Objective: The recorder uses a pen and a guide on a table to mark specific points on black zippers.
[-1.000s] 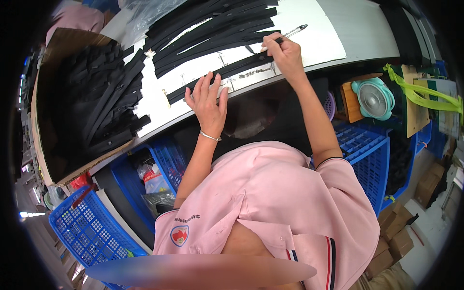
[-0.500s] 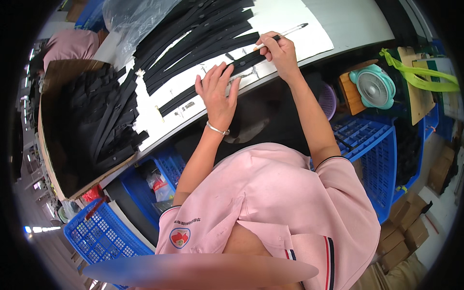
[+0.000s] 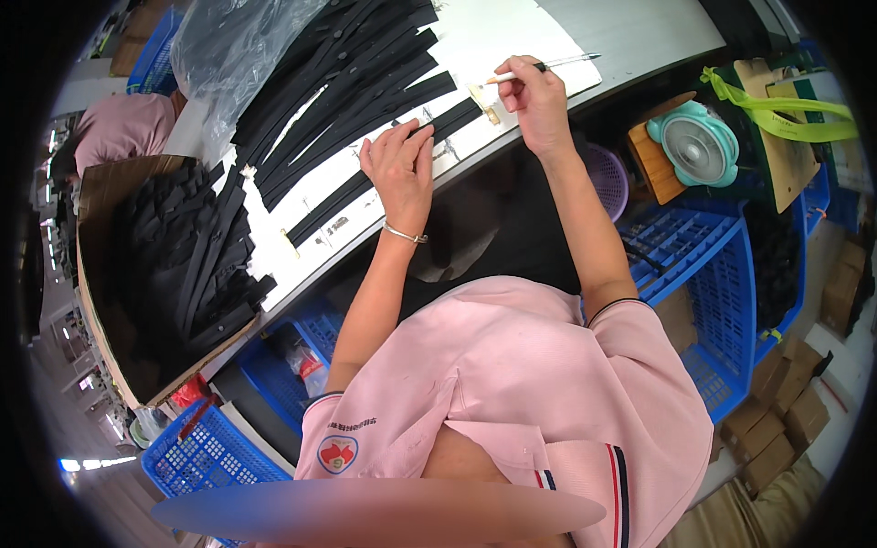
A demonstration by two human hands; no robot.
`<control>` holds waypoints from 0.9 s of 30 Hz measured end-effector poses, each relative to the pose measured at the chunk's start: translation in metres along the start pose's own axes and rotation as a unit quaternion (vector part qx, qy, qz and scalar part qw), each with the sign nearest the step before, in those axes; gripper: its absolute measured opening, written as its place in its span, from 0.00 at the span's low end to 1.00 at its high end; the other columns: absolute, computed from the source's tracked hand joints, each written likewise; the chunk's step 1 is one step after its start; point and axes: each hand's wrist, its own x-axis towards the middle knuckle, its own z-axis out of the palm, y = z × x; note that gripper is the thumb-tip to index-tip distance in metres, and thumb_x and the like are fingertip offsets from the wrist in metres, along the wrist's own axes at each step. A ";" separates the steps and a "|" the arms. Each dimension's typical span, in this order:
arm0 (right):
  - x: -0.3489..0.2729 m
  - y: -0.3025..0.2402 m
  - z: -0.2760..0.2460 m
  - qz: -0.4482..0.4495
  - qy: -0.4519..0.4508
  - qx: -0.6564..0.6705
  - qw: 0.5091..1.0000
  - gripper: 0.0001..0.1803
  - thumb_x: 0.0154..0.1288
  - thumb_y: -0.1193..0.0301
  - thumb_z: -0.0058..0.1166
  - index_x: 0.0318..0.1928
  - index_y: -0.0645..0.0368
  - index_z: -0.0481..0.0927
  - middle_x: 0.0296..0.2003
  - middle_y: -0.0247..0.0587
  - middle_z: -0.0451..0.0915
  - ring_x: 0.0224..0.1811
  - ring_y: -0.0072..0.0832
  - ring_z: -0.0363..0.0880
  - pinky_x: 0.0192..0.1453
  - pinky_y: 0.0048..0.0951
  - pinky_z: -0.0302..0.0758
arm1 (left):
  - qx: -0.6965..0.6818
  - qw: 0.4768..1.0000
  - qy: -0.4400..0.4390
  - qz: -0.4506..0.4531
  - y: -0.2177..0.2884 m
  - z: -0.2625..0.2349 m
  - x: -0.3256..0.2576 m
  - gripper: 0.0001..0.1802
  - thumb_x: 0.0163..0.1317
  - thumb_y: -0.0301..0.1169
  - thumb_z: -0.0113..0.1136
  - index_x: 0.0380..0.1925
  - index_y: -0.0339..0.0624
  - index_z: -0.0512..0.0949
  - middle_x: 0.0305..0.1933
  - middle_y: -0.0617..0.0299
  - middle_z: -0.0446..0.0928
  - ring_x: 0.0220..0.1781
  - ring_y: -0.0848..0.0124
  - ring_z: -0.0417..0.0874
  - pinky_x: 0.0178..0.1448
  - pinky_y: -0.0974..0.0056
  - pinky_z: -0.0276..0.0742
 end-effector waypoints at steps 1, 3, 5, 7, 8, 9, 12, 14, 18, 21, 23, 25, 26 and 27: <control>-0.001 0.001 0.003 0.000 0.000 -0.026 1.000 0.13 0.75 0.65 0.55 0.38 0.63 0.83 0.25 0.34 0.79 0.24 0.18 0.70 0.29 0.18 0.66 | 0.001 1.000 -0.002 0.001 0.000 0.001 0.001 0.10 0.62 0.26 0.69 0.44 0.44 0.87 0.52 0.64 0.84 0.60 0.62 0.78 0.77 0.43 0.54; -0.003 0.002 0.012 0.006 -0.011 -0.058 0.998 0.13 0.74 0.66 0.57 0.38 0.63 0.85 0.25 0.32 0.79 0.23 0.15 0.71 0.28 0.16 0.66 | 0.010 1.000 -0.002 -0.003 0.001 0.001 0.003 0.07 0.63 0.28 0.69 0.41 0.45 0.89 0.50 0.66 0.85 0.59 0.63 0.79 0.73 0.51 0.59; -0.005 0.004 0.018 0.007 -0.017 -0.089 0.996 0.13 0.75 0.66 0.56 0.38 0.62 0.85 0.25 0.32 0.79 0.23 0.15 0.71 0.28 0.16 0.66 | 0.006 1.000 0.002 -0.008 0.002 0.005 0.005 0.07 0.63 0.28 0.69 0.41 0.45 0.89 0.50 0.65 0.85 0.59 0.62 0.79 0.71 0.53 0.62; -0.006 0.008 0.028 -0.003 -0.029 -0.143 0.989 0.12 0.74 0.66 0.57 0.37 0.61 0.86 0.24 0.31 0.79 0.23 0.13 0.71 0.27 0.16 0.65 | 0.003 1.000 0.007 -0.014 0.004 0.007 0.004 0.07 0.63 0.27 0.69 0.41 0.45 0.88 0.49 0.65 0.85 0.58 0.62 0.79 0.68 0.54 0.64; -0.006 0.012 0.029 -0.002 -0.029 -0.143 0.989 0.12 0.74 0.66 0.57 0.37 0.61 0.86 0.24 0.31 0.79 0.23 0.13 0.71 0.27 0.16 0.65 | 0.002 1.000 0.006 -0.014 0.005 0.007 0.005 0.07 0.62 0.27 0.69 0.41 0.44 0.88 0.49 0.65 0.85 0.58 0.61 0.79 0.66 0.55 0.65; -0.006 0.017 0.029 -0.005 -0.057 -0.192 0.980 0.12 0.74 0.67 0.57 0.37 0.61 0.86 0.25 0.31 0.80 0.23 0.13 0.71 0.28 0.17 0.66 | 0.000 1.000 0.007 -0.014 0.006 0.008 0.005 0.07 0.62 0.27 0.69 0.40 0.44 0.88 0.49 0.64 0.85 0.58 0.61 0.80 0.65 0.56 0.66; -0.006 0.025 0.034 -0.032 -0.114 -0.302 0.946 0.11 0.75 0.69 0.56 0.39 0.64 0.85 0.32 0.32 0.84 0.28 0.12 0.73 0.32 0.16 0.69 | 0.003 1.000 0.011 -0.015 0.005 0.008 0.005 0.08 0.61 0.27 0.69 0.40 0.44 0.87 0.50 0.64 0.85 0.57 0.60 0.80 0.63 0.56 0.68; -0.005 0.031 0.033 -0.068 -0.151 -0.380 0.910 0.12 0.75 0.70 0.56 0.38 0.67 0.85 0.33 0.32 0.85 0.30 0.14 0.76 0.34 0.18 0.72 | -0.004 1.000 0.012 -0.021 0.005 0.008 0.005 0.08 0.60 0.27 0.70 0.40 0.44 0.87 0.50 0.64 0.85 0.57 0.60 0.80 0.63 0.56 0.68; -0.005 0.035 0.032 -0.060 -0.167 -0.381 0.907 0.12 0.74 0.71 0.57 0.36 0.70 0.85 0.35 0.33 0.86 0.31 0.16 0.78 0.35 0.20 0.74 | -0.015 0.999 0.008 -0.038 0.006 0.007 0.005 0.09 0.59 0.27 0.71 0.40 0.43 0.86 0.50 0.62 0.85 0.57 0.59 0.80 0.62 0.56 0.68; -0.004 0.037 0.032 -0.074 -0.181 -0.421 0.886 0.13 0.74 0.71 0.58 0.37 0.71 0.84 0.35 0.34 0.87 0.31 0.17 0.80 0.36 0.21 0.75 | -0.012 0.999 0.027 -0.042 0.008 0.007 0.006 0.09 0.57 0.27 0.72 0.38 0.42 0.86 0.50 0.61 0.84 0.56 0.58 0.79 0.61 0.55 0.69; 0.000 0.047 0.028 -0.105 -0.174 -0.433 0.878 0.15 0.72 0.70 0.60 0.31 0.70 0.83 0.32 0.35 0.87 0.26 0.20 0.78 0.31 0.23 0.73 | -0.015 0.999 0.022 -0.046 0.009 0.007 0.007 0.08 0.57 0.27 0.72 0.38 0.42 0.86 0.49 0.61 0.84 0.56 0.58 0.79 0.61 0.55 0.69; 0.002 0.054 0.022 -0.137 -0.167 -0.444 0.870 0.18 0.70 0.68 0.62 0.25 0.69 0.81 0.30 0.35 0.87 0.20 0.24 0.77 0.26 0.26 0.71 | -0.019 0.998 0.017 -0.050 0.010 0.007 0.008 0.08 0.57 0.27 0.72 0.37 0.41 0.86 0.48 0.60 0.83 0.55 0.58 0.78 0.60 0.55 0.69; 0.002 0.055 0.023 -0.142 -0.166 -0.445 0.869 0.19 0.70 0.67 0.63 0.24 0.69 0.80 0.30 0.35 0.87 0.19 0.24 0.76 0.25 0.27 0.70 | -0.023 0.998 0.018 -0.051 0.009 0.007 0.007 0.08 0.57 0.27 0.72 0.37 0.41 0.86 0.48 0.60 0.83 0.55 0.58 0.78 0.60 0.55 0.69; 0.002 0.055 0.024 -0.147 -0.166 -0.445 0.868 0.20 0.69 0.67 0.63 0.22 0.69 0.79 0.29 0.36 0.87 0.19 0.25 0.76 0.25 0.28 0.69 | -0.027 0.998 0.019 -0.052 0.009 0.006 0.007 0.07 0.57 0.27 0.72 0.36 0.41 0.87 0.47 0.61 0.83 0.55 0.57 0.78 0.60 0.55 0.70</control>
